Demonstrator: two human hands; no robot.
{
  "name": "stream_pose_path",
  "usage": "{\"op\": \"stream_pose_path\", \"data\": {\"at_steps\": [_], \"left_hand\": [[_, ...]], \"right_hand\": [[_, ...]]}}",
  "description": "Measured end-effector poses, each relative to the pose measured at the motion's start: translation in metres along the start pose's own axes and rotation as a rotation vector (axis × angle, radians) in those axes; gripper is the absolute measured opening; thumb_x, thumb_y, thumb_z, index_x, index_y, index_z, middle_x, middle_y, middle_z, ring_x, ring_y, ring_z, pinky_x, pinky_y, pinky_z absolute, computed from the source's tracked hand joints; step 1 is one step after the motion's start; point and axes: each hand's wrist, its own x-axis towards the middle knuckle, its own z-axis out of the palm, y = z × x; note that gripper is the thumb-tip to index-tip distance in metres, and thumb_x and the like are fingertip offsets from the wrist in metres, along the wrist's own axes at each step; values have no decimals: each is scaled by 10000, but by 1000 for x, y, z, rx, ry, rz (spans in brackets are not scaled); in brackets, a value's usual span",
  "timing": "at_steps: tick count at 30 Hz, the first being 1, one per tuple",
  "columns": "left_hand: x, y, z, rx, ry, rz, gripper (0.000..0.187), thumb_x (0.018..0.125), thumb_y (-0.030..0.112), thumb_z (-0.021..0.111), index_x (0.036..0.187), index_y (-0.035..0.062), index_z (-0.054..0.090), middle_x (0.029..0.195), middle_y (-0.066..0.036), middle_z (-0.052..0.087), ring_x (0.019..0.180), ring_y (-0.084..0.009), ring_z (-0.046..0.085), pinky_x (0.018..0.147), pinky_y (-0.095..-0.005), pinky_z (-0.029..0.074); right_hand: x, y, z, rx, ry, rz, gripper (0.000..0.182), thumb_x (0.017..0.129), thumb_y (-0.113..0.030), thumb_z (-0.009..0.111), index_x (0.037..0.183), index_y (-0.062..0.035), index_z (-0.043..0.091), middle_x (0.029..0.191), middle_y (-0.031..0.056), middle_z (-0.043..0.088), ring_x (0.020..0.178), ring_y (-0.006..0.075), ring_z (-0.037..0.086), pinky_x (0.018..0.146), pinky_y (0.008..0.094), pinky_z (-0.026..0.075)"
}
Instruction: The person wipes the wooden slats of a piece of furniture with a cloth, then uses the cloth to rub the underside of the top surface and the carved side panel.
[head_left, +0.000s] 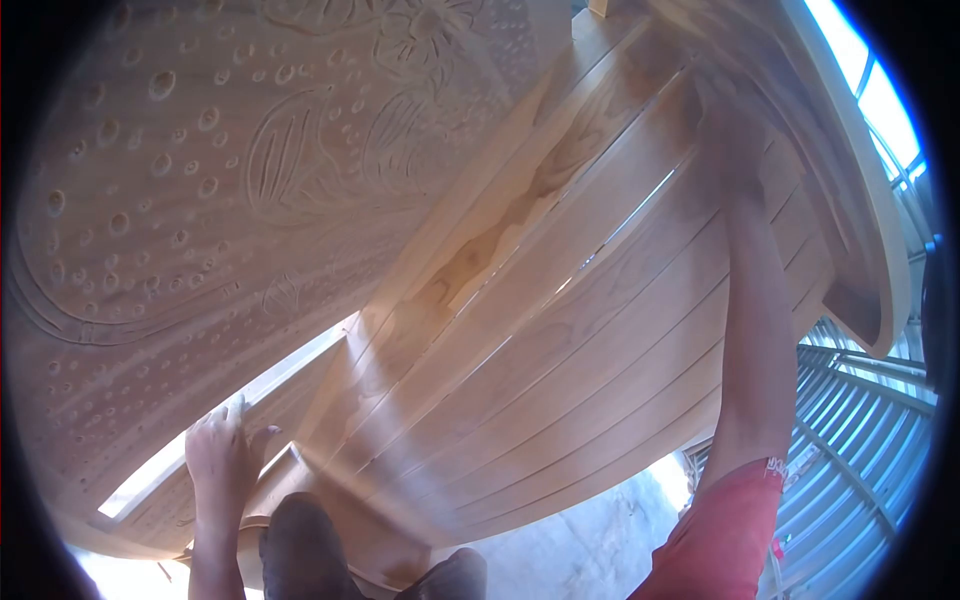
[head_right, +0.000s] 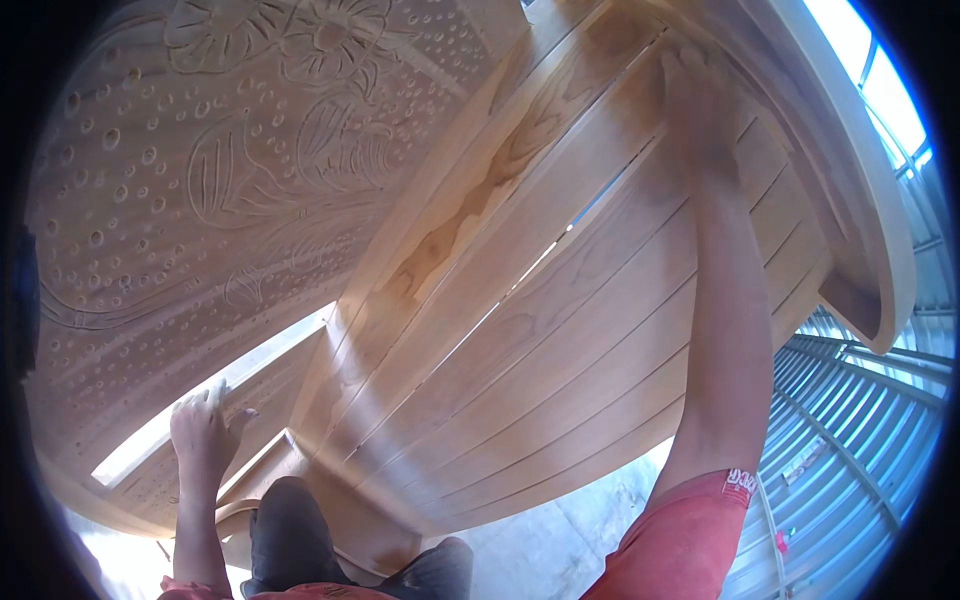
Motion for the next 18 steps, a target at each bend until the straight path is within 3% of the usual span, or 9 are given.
{"op": "stream_pose_path", "data": {"at_steps": [3,5,9,12,15,17,18], "left_hand": [[0,-2,1,-15,37,14,602,742,366,824,1179,-10,648,924,-126,699,877,-303,672,772,-415,491],[0,-4,2,-53,56,26,584,749,349,820,1174,-12,647,921,-123,697,874,-308,671,779,-413,494],[1,-5,5,-29,34,13,571,758,345,812,1172,-13,649,917,-119,695,884,-308,670,785,-410,495],[2,-2,6,-18,33,13,557,769,351,804,1163,-13,653,911,-118,693,885,-303,668,777,-407,495],[2,2,4,14,7,-28,543,778,352,799,1157,-9,657,912,-119,693,882,-299,664,784,-407,490],[3,1,8,30,75,-2,538,780,350,801,1156,-8,658,908,-113,691,865,-298,660,789,-408,484],[3,0,7,40,75,3,538,780,350,801,1156,-8,658,908,-113,691,865,-298,660,789,-408,484]], "right_hand": [[12,13,3,-78,-71,3,327,918,-84,539,1210,-118,685,1147,85,635,1099,305,609,911,413,531],[5,16,5,41,-52,107,319,923,-79,544,1194,-126,706,1189,86,648,1126,317,619,913,403,555],[3,33,16,140,60,44,343,910,-63,539,1196,-137,712,1230,102,647,1156,311,619,908,420,557],[14,28,20,10,-5,58,358,906,-48,519,1194,-138,711,1222,112,655,1108,321,642,888,445,560],[23,17,23,-30,-126,234,360,897,-59,521,1191,-139,712,1235,120,653,1058,331,661,881,442,559],[15,6,22,61,43,349,320,932,-146,523,1188,-120,713,1167,167,691,1032,382,657,933,439,509],[7,-19,2,149,13,441,316,929,-150,535,1189,-119,712,1170,158,694,1023,376,661,923,434,510]]}}
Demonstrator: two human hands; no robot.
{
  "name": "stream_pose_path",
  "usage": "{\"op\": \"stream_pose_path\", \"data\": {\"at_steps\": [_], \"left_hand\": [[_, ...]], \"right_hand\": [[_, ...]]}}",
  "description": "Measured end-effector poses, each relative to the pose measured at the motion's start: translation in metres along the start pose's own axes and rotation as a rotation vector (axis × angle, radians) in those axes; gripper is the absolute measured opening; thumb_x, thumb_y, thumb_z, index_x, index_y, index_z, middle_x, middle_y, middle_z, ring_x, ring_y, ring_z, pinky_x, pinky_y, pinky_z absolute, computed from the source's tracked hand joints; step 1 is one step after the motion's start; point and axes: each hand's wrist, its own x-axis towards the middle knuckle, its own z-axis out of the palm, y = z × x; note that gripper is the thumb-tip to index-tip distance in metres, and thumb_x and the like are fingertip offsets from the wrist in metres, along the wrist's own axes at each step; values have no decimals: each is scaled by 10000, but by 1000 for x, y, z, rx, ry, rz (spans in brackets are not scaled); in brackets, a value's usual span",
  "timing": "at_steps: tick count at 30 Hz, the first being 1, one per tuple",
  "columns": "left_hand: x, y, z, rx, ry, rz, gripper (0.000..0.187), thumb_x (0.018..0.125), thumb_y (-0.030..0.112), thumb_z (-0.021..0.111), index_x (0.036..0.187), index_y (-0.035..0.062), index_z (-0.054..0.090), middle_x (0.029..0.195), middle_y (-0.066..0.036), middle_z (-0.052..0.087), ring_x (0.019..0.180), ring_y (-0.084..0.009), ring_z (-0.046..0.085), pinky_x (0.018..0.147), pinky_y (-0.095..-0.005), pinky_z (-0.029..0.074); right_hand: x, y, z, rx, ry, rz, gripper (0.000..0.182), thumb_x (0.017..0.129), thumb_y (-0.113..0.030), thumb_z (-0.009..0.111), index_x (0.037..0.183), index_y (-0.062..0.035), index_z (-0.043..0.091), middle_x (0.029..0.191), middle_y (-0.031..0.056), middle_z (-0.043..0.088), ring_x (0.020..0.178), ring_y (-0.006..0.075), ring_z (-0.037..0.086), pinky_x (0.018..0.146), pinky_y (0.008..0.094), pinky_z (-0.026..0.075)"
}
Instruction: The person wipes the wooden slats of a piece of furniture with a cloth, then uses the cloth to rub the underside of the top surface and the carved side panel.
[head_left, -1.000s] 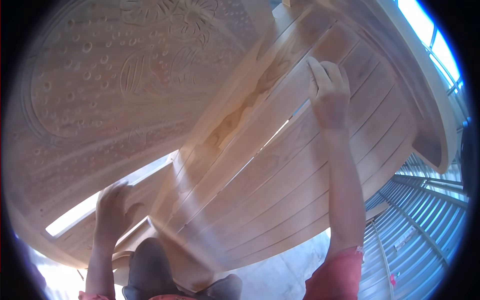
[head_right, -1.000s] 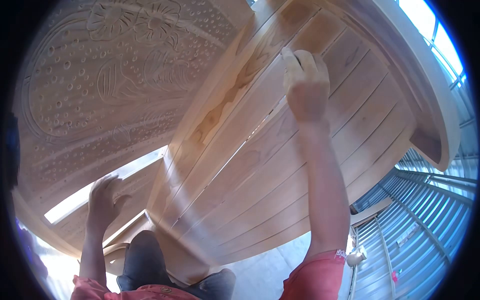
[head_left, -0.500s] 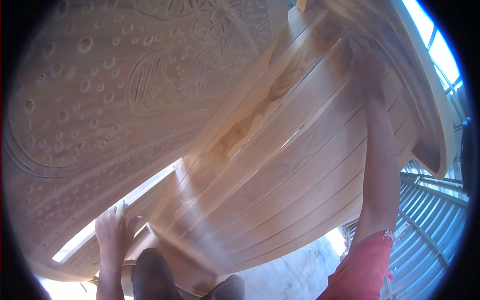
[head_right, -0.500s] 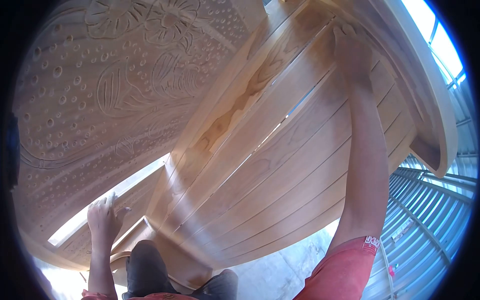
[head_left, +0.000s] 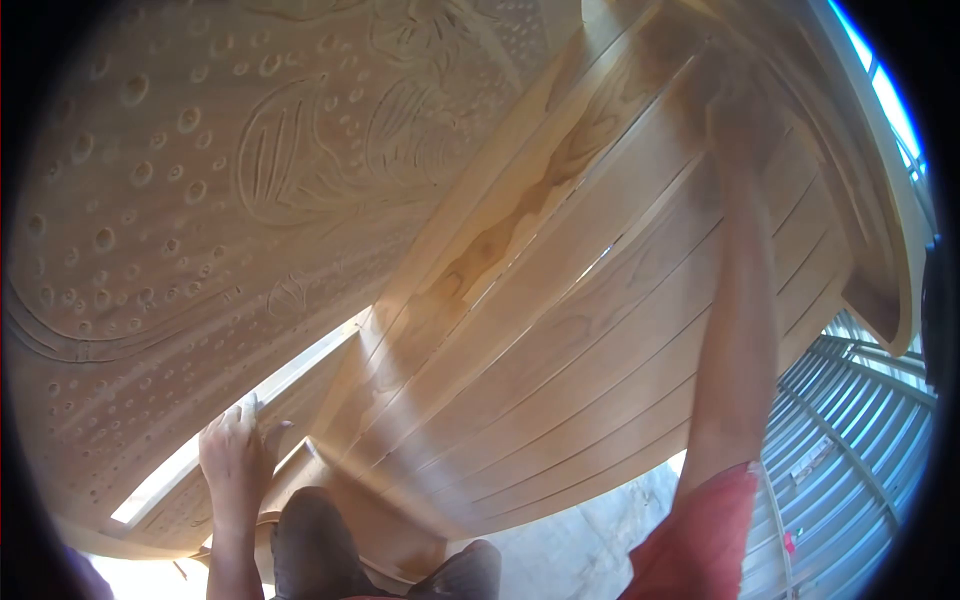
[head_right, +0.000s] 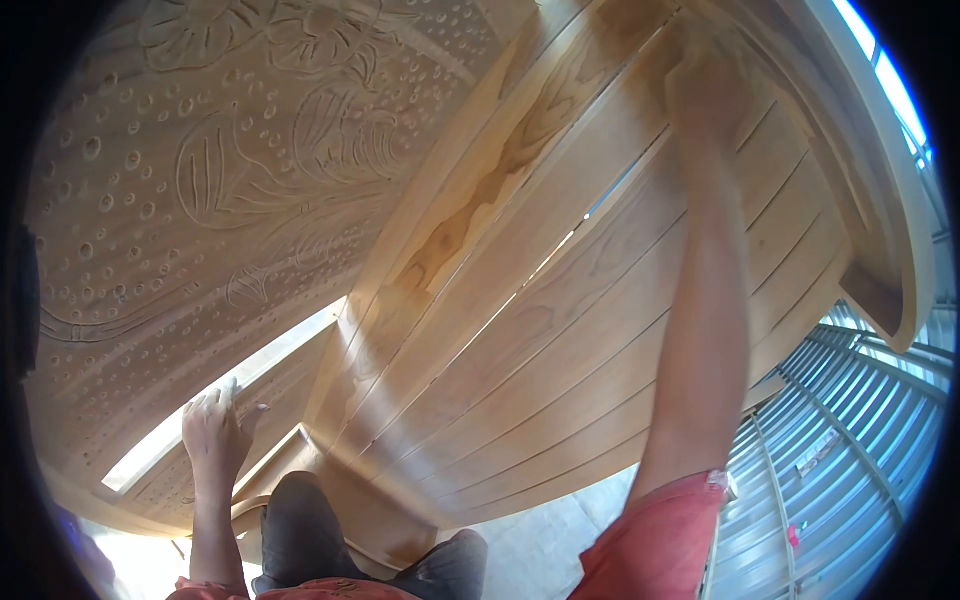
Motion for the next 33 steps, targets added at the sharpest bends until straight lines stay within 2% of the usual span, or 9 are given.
{"op": "stream_pose_path", "data": {"at_steps": [5,7,8,12,17,21,25,31,33], "left_hand": [[4,9,-19,-59,179,255,490,788,257,805,1180,2,658,976,-160,704,906,-329,674,781,-408,517],[-1,7,-11,-260,177,303,496,790,208,794,1218,8,644,1039,-169,699,954,-330,667,818,-401,516],[-7,7,-3,-471,171,347,511,792,159,784,1256,14,629,1102,-179,693,1001,-330,661,855,-395,516],[-58,49,44,-1264,-439,1,508,887,143,737,1348,-8,586,1261,-150,676,1126,-261,648,967,-382,500],[-106,64,99,-1544,-589,-211,401,964,69,644,1339,-57,574,1240,-160,675,1157,-190,616,992,-335,486],[-109,69,98,-1360,-425,-172,207,940,18,624,1114,-45,717,1198,-153,701,1094,-162,648,925,-283,507],[-110,63,99,-1411,-511,-176,165,922,11,656,1064,-47,715,1121,-149,719,1038,-145,662,894,-277,516],[-105,53,108,-1942,-955,-490,164,833,-40,744,944,20,639,928,-66,696,872,-127,666,789,-285,545],[-100,56,108,-1912,-664,-393,236,787,-86,761,911,41,606,910,-57,673,843,-135,668,774,-299,553]], "right_hand": [[-167,-134,-124,788,-310,402,174,956,-124,602,1046,4,678,1037,119,691,982,247,652,860,360,502],[-243,-175,-152,1378,-1110,1104,201,992,-167,593,1060,18,628,920,53,646,725,131,574,632,281,460],[-273,-197,-174,1628,-1120,1187,189,997,-167,592,1076,3,615,949,44,650,663,95,581,574,247,461],[-346,-264,-238,2138,-1326,1963,249,1006,-179,605,1187,-9,589,895,41,630,690,96,587,552,232,447],[-405,-299,-265,2091,-1356,2010,252,1027,-238,579,1133,-17,638,848,25,607,698,98,580,575,229,435],[-429,-308,-271,1636,-975,1214,201,998,-189,617,1061,-3,662,815,16,612,770,121,614,699,240,476],[-417,-291,-271,1510,-989,1216,168,980,-167,638,1012,-4,657,846,15,610,824,112,606,751,258,489],[-433,-294,-276,1613,-1227,1510,122,977,-119,639,1035,-12,640,945,27,613,848,110,601,763,272,486],[-432,-296,-276,2062,-950,2087,119,977,-80,627,1072,-10,617,921,17,610,820,105,587,731,255,475]]}}
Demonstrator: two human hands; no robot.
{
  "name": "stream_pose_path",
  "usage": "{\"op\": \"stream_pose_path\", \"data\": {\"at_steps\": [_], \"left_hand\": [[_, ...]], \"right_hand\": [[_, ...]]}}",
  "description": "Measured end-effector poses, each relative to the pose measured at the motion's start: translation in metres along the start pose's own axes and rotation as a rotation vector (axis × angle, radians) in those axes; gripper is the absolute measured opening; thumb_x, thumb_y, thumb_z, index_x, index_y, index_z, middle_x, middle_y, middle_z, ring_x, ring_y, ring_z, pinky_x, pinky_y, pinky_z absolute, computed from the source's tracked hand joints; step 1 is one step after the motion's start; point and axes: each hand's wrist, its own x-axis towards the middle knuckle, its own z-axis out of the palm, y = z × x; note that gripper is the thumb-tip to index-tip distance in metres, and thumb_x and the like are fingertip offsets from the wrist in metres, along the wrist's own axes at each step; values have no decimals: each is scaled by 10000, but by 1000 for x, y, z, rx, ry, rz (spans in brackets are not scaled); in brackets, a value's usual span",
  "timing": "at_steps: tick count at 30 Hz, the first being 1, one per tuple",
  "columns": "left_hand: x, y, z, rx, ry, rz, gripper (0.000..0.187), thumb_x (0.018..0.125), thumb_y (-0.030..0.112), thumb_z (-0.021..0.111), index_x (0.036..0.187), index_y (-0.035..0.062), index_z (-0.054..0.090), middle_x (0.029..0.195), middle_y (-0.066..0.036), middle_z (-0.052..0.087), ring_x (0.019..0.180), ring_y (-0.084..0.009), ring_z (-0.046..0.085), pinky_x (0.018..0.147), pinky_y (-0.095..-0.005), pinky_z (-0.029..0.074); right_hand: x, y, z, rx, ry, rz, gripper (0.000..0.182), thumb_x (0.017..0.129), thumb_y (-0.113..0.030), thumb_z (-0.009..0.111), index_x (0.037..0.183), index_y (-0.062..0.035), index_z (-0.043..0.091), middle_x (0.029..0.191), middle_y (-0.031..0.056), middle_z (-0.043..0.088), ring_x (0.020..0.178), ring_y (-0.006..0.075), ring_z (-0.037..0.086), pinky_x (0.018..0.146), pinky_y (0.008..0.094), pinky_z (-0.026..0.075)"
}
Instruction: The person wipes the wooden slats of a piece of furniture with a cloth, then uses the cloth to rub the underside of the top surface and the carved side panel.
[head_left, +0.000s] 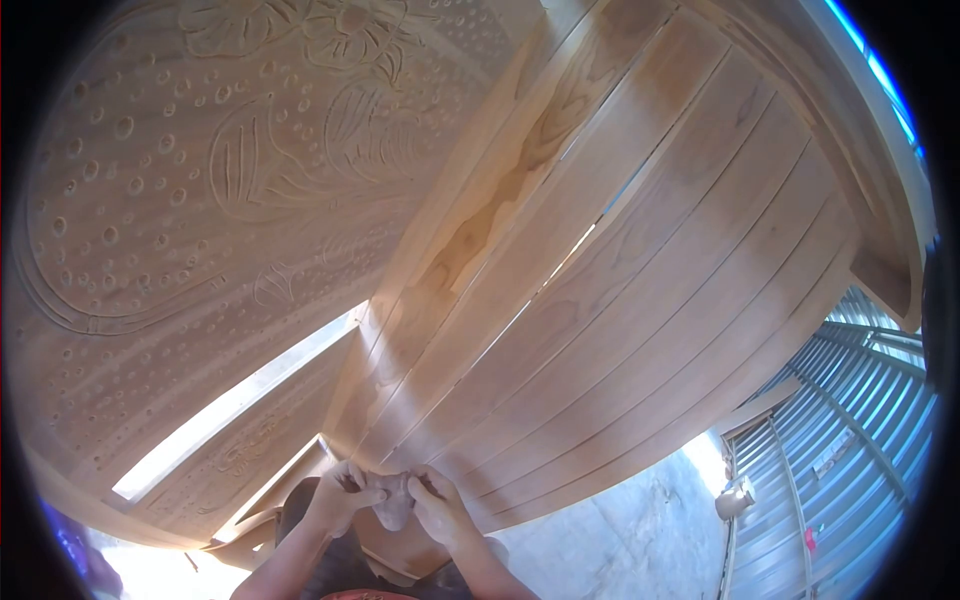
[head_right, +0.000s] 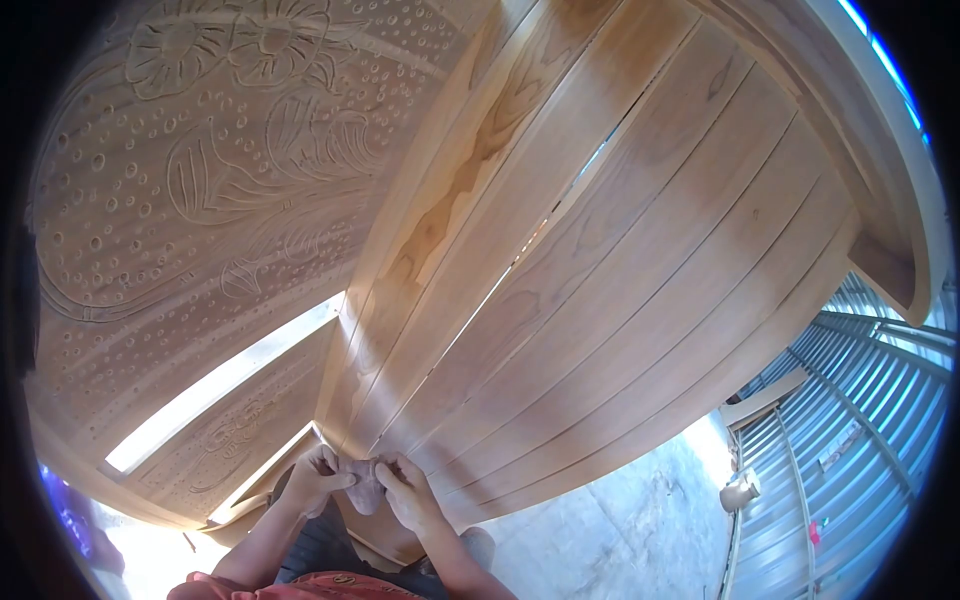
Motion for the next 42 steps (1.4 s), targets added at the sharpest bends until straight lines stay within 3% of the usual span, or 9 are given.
{"op": "stream_pose_path", "data": {"at_steps": [6,8,10,11,19,23,29,33,42], "left_hand": [[12,14,8,309,98,120,274,727,-25,826,897,29,618,904,-79,665,830,-162,663,753,-300,537],[8,59,25,727,165,382,279,708,40,853,873,24,628,888,-84,666,819,-193,657,749,-328,526],[9,104,24,1269,205,767,316,673,157,883,833,19,649,869,-97,667,804,-257,638,749,-386,503],[11,123,12,1389,179,887,337,658,209,887,818,19,659,868,-106,666,801,-292,625,753,-416,491],[-11,191,9,1758,537,271,646,677,317,879,1179,-29,666,1052,-211,711,974,-370,681,789,-424,532],[-7,183,-9,1858,543,282,723,668,396,878,1210,-30,662,881,-199,717,835,-340,698,714,-401,533],[-10,186,-5,1880,567,163,716,664,404,879,1193,-31,670,794,-185,707,745,-335,692,684,-400,527],[-13,182,-13,1883,567,321,706,671,401,876,1190,-30,668,785,-186,704,738,-331,692,673,-398,523],[-12,180,-9,1889,587,289,646,704,389,864,1162,-18,661,868,-192,700,845,-370,675,733,-421,523]], "right_hand": [[-9,-27,15,-130,-317,121,262,963,-63,631,1219,-5,618,942,31,631,748,122,589,691,273,478],[10,-37,-7,-625,-200,57,323,941,-75,647,1257,-15,635,888,58,643,709,145,588,673,291,490],[2,-129,56,-1594,-23,-640,328,919,-76,648,1245,-35,654,852,108,660,740,219,640,685,324,516],[18,-159,61,-1435,-21,-1049,324,907,-74,643,1229,-49,668,870,148,671,804,302,675,707,377,536],[41,-432,184,-2130,542,-1746,342,842,-34,615,1147,-126,740,1074,141,717,1015,323,666,887,419,517],[63,-509,213,-2356,844,-2105,294,883,-73,571,1128,-107,730,1150,83,689,932,314,694,816,407,560],[99,-584,229,-2311,720,-2140,278,904,-76,537,1116,-110,713,1183,95,681,1001,303,685,811,416,565],[88,-457,190,-2396,652,-1637,276,939,-101,533,1183,-89,662,1148,122,659,992,332,668,829,431,549],[118,-570,233,-2231,622,-2095,287,990,-150,489,1213,-59,645,1225,154,632,1073,387,629,894,469,524]]}}
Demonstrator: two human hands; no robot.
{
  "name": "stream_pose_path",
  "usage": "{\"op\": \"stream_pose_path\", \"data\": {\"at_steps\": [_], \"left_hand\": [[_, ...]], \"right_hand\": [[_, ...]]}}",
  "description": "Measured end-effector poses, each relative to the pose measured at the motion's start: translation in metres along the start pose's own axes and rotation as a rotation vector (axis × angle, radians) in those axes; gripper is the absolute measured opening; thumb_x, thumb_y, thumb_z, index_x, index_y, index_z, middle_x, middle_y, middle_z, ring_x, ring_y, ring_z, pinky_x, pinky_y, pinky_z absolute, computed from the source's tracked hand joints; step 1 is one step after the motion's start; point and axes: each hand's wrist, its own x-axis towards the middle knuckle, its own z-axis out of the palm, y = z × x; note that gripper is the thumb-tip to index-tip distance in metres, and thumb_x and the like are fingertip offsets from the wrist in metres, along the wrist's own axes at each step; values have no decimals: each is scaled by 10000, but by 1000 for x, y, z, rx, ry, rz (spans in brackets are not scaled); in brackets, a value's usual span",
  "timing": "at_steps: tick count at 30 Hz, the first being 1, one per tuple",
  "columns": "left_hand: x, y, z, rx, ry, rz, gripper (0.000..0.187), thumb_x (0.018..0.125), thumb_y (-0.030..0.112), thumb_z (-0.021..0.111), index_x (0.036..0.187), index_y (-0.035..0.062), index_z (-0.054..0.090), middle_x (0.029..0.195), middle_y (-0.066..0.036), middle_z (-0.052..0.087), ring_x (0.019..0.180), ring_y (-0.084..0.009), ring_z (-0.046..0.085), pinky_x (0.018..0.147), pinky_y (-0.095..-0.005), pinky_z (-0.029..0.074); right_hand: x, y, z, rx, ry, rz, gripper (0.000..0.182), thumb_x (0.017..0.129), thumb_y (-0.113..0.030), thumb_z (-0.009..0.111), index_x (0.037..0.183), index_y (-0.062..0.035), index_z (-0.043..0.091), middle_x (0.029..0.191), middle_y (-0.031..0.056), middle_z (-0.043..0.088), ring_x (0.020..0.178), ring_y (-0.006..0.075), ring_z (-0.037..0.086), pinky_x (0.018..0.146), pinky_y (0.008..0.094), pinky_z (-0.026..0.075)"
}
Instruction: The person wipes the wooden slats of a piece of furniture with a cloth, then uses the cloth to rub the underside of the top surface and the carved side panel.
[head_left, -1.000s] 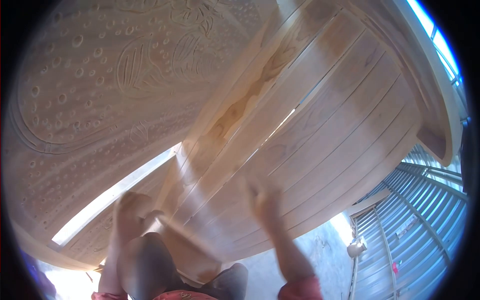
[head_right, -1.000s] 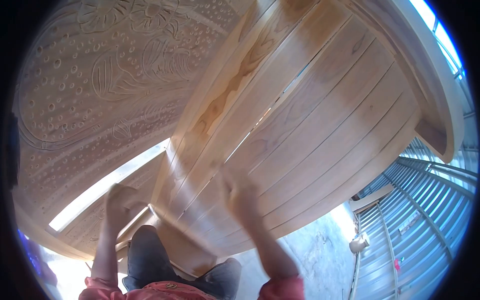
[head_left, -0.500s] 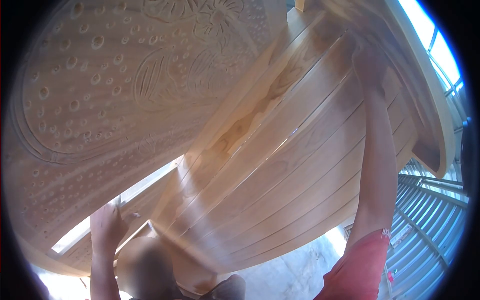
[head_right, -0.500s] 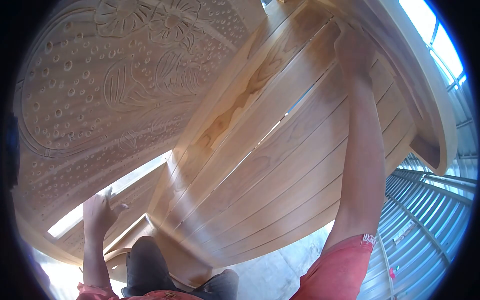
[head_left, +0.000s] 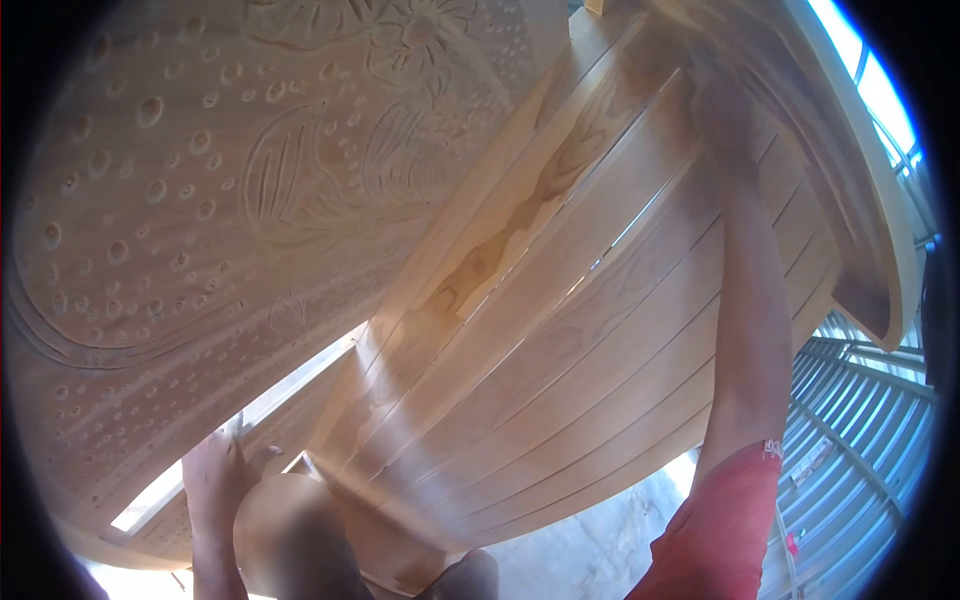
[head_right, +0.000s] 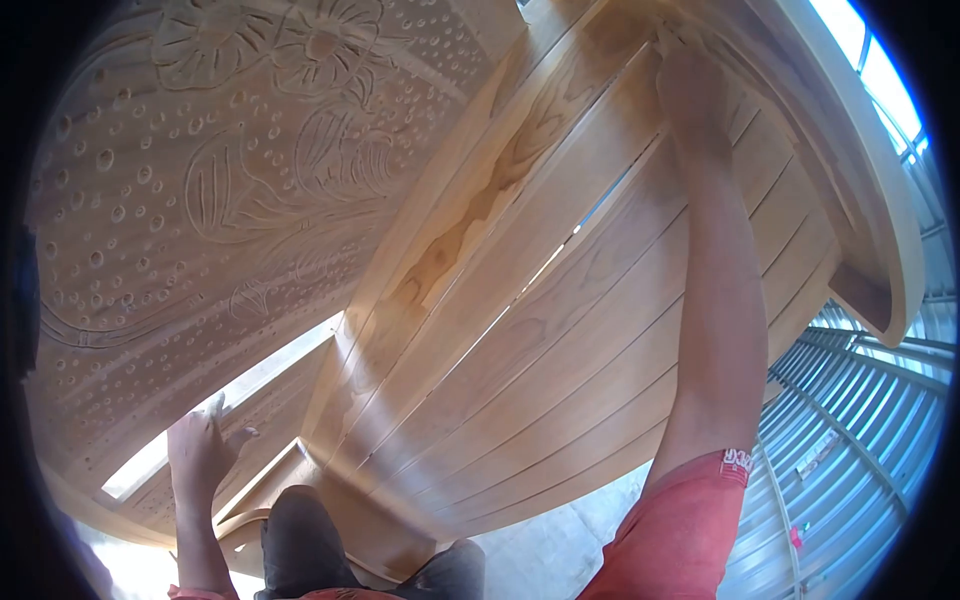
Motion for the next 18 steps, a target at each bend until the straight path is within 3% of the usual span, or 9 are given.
{"op": "stream_pose_path", "data": {"at_steps": [2,5,11,13,14,16,18], "left_hand": [[0,-1,-1,12,6,9,696,682,421,865,1183,-20,666,686,-164,668,675,-324,672,634,-398,498],[-1,-4,2,3,17,20,697,673,417,870,1181,-16,668,686,-167,666,664,-327,668,627,-396,495],[-1,-8,8,50,68,69,699,654,392,886,1178,-16,668,715,-165,680,690,-331,674,646,-401,499],[-2,-8,5,60,69,96,694,653,389,886,1173,-16,668,736,-166,687,702,-332,676,655,-405,501],[-1,-8,7,57,84,112,690,652,386,887,1168,-16,669,758,-167,694,715,-334,679,665,-409,504],[-2,-12,10,38,85,110,692,653,385,887,1174,-16,668,776,-166,700,722,-335,679,673,-412,505],[-1,-9,8,29,85,107,695,655,384,886,1180,-15,666,794,-165,705,730,-336,679,682,-416,507]], "right_hand": [[-27,-15,2,-81,-77,117,289,993,-156,489,1217,-59,645,1231,155,630,1085,390,623,903,472,520],[-67,-45,-11,-25,-46,71,281,990,-156,498,1210,-68,650,1230,167,628,1074,368,638,888,472,525],[-5,18,-6,-21,-28,-45,273,986,-184,530,1209,-81,647,1157,147,627,1025,350,652,867,466,534],[-34,-9,2,-161,-245,227,256,979,-148,527,1181,-73,665,1137,141,637,996,350,656,850,453,543],[-47,-26,-7,-166,-243,230,256,979,-148,527,1181,-73,665,1137,141,637,996,350,656,850,453,543],[-66,-55,-30,-39,-5,-101,279,974,-117,488,1177,-69,673,1146,163,656,1020,351,660,841,462,546],[-24,-15,-12,-78,42,-122,287,965,-108,486,1181,-68,671,1153,164,657,1022,344,662,841,461,549]]}}
